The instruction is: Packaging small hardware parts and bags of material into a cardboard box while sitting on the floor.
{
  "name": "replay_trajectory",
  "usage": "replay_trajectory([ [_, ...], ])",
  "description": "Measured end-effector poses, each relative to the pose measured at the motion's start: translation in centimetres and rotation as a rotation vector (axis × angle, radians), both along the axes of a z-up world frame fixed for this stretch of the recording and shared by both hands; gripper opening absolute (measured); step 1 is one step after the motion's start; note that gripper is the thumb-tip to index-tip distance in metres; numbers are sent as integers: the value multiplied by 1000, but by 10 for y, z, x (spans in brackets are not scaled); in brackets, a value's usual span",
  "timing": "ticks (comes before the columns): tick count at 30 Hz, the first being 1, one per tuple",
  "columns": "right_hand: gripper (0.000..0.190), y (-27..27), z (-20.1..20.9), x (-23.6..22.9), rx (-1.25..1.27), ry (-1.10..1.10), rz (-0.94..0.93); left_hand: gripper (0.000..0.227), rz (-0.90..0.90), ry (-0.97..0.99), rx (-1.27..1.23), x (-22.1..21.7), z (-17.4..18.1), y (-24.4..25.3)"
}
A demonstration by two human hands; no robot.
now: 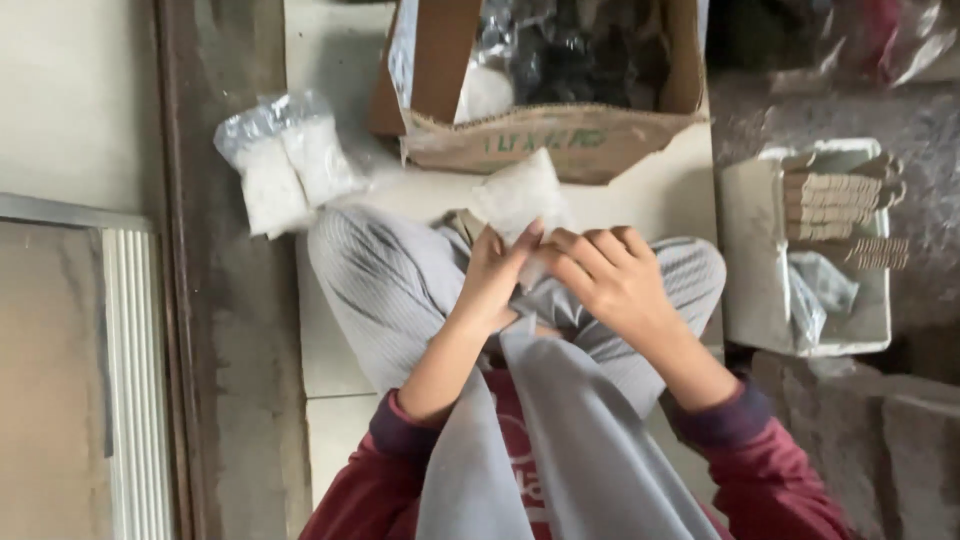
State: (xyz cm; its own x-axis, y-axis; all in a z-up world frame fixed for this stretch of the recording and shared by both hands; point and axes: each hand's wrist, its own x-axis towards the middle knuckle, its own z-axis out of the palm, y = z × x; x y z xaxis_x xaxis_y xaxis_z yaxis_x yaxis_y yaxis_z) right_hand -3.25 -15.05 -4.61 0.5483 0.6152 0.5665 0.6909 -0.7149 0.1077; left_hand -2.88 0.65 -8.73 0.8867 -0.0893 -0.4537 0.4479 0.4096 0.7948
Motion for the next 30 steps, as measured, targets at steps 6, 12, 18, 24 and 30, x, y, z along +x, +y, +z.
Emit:
replay_trajectory([
  [6,44,-3,-162,-14,807,628,-321,69,173,-17,293,-16,-73,25],
  [12,44,17,-273,-18,-35,975,-505,60,64,-453,879,-7,-68,53],
  [18,28,-4,-307,-14,471,709,-433,49,-35,-443,726,11,-68,48],
  [24,17,-27,-233,-9,1330,785,-407,61,11,-265,225,31,-81,41],
  [30,39,-54,-137,-25,1950,639,-450,67,124,-18,-109,15,-40,19],
])
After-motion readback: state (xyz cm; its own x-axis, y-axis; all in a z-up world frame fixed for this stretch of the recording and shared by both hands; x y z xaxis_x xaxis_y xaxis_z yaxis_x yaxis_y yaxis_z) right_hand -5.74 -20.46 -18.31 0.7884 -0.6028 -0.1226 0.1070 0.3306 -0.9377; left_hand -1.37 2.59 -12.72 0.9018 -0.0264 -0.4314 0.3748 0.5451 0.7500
